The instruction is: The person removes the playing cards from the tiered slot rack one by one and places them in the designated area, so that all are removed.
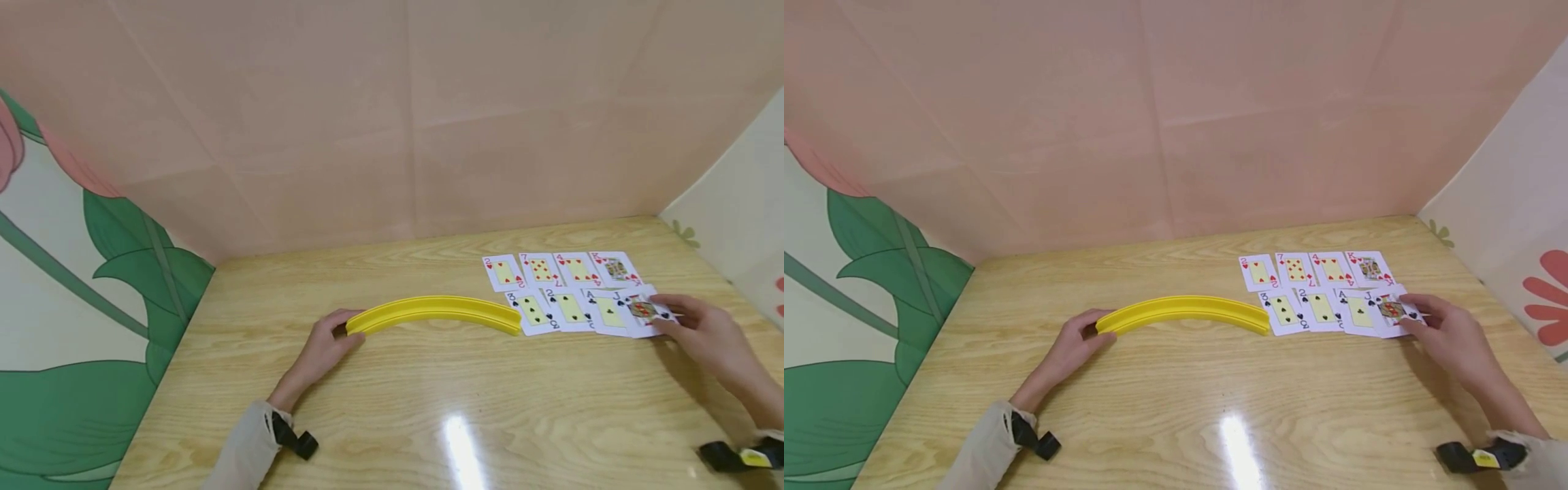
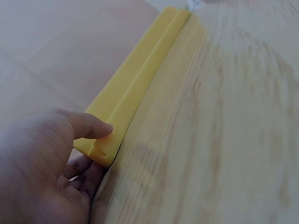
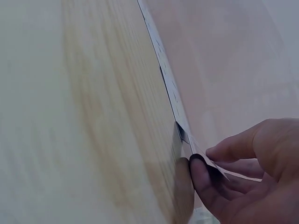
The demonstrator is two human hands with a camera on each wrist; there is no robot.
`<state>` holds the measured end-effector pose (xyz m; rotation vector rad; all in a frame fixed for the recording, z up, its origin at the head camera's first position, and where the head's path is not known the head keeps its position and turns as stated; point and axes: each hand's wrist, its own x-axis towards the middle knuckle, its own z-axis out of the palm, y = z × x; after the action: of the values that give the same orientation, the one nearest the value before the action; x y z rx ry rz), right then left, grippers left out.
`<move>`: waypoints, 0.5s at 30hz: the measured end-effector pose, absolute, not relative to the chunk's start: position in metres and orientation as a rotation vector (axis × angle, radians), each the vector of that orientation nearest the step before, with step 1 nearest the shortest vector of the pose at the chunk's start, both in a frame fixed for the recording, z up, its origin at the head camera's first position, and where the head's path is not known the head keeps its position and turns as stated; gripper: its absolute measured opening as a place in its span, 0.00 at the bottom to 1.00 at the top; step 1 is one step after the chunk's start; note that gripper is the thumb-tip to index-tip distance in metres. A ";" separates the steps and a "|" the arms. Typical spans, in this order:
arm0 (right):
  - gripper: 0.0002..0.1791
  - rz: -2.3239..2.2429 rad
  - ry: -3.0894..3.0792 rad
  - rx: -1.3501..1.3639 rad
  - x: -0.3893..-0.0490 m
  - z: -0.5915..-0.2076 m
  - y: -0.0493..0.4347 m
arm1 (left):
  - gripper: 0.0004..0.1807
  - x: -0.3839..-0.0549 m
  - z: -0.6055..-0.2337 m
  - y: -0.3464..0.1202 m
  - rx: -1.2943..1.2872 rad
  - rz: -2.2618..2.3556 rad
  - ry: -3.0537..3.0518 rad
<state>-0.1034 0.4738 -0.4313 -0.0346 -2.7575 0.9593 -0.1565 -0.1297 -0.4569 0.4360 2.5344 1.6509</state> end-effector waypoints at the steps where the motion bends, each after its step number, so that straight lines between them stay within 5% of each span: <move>1: 0.21 0.949 -2.758 -0.044 -0.104 -0.432 0.475 | 0.19 -0.157 -0.457 -0.130 0.452 1.655 2.535; 15: 0.23 0.765 -2.852 -0.219 -0.104 -0.433 0.485 | 0.19 -0.157 -0.456 -0.130 0.463 1.644 2.537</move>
<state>-0.1035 0.4851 -0.4327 -0.2187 -2.8521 0.7645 -0.1572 -0.1303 -0.4563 0.4635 2.5374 1.6437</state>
